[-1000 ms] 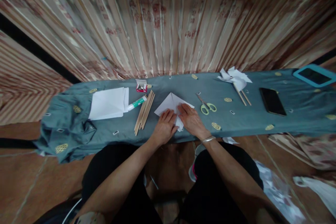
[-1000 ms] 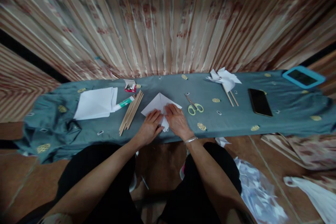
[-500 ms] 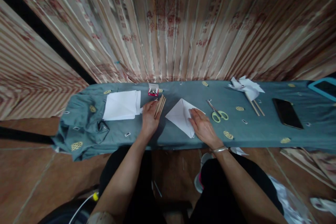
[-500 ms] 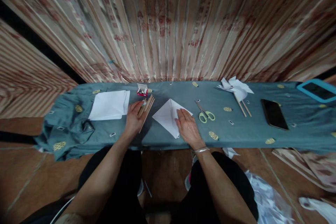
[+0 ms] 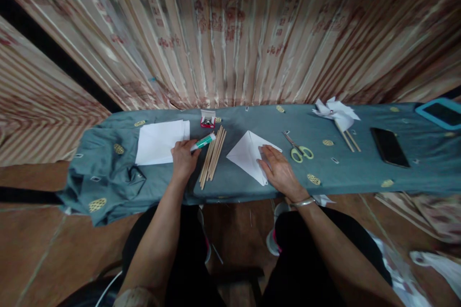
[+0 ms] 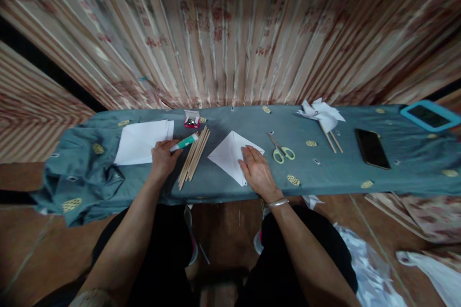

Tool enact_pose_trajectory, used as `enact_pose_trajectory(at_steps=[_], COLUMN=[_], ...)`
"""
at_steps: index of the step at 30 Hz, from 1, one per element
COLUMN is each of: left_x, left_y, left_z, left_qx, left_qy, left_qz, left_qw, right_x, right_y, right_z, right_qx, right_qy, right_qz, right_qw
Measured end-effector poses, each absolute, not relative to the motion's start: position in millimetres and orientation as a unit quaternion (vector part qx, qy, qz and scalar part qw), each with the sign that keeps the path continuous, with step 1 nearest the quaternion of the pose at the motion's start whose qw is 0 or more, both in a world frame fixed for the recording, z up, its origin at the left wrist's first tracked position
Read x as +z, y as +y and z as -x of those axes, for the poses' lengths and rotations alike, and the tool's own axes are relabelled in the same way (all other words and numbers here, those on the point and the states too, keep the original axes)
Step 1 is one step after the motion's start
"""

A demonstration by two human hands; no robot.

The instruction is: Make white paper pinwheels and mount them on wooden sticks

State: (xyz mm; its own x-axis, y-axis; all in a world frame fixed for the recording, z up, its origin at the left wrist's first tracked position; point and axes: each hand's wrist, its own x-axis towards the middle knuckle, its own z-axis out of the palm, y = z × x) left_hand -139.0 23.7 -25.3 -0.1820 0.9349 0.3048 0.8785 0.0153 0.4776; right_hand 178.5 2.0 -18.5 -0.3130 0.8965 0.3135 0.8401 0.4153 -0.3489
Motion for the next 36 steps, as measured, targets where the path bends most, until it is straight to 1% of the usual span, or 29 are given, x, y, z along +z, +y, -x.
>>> enact_pose_trajectory(at_steps=[2,4,6,7,9,11,12,14,16,20,23,27,31,33,36], left_x=[-23.8,-18.9,-11.6,-7.9,-2.0,0.9,1.4,1.2,0.7,-1.5,-5.8,-10.0,-10.7,-11.8,-14.4], left_y=[25.5,23.5,15.9,9.9,-4.3,-17.8,-23.0,-28.9,-29.3,-22.4,-17.7,-13.6,-10.6,-8.7,-5.0], left_z=[139.6,133.8,118.5,107.4,80.7,53.3,41.1,22.2,11.1,5.7,8.4,11.2,7.4,4.7,2.8], left_qx=[0.327,0.391,0.468,0.487,0.486,0.46,0.439,0.411,0.399,0.389,0.397,0.408,0.395,0.387,0.377], left_qy=[0.706,0.692,0.662,0.635,0.578,0.523,0.498,0.465,0.451,0.457,0.463,0.486,0.474,0.47,0.463], left_qz=[-0.626,-0.601,-0.571,-0.573,-0.598,-0.624,-0.642,-0.666,-0.673,-0.668,-0.663,-0.671,-0.72,-0.737,-0.76], left_qw=[0.059,0.081,0.128,0.175,0.268,0.354,0.384,0.413,0.43,0.441,0.434,0.384,0.318,0.293,0.257], right_x=[-15.6,-11.0,-5.3,-2.5,2.5,6.8,8.8,12.3,14.9,17.6,20.6,27.2,29.3,27.2,20.1], right_y=[-0.7,-5.6,-12.8,-16.7,-24.2,-29.7,-31.5,-33.3,-32.9,-27.7,-19.3,-6.1,1.6,3.8,8.8], right_z=[-178.8,-178.5,-176.6,-175.0,-170.8,-166.6,-164.9,-163.0,-163.1,-169.3,-177.9,-186.9,-187.4,-186.8,-187.5], right_qx=[0.074,0.112,0.188,0.245,0.386,0.511,0.555,0.608,0.625,0.619,0.615,0.632,0.677,0.683,0.647], right_qy=[-0.796,-0.777,-0.742,-0.715,-0.638,-0.554,-0.515,-0.45,-0.402,-0.359,-0.298,-0.19,-0.128,-0.125,-0.196], right_qz=[0.541,0.541,0.546,0.549,0.539,0.506,0.491,0.48,0.491,0.508,0.515,0.502,0.464,0.465,0.484], right_qw=[0.262,0.3,0.34,0.358,0.391,0.42,0.431,0.445,0.455,0.48,0.518,0.559,0.556,0.549,0.555])
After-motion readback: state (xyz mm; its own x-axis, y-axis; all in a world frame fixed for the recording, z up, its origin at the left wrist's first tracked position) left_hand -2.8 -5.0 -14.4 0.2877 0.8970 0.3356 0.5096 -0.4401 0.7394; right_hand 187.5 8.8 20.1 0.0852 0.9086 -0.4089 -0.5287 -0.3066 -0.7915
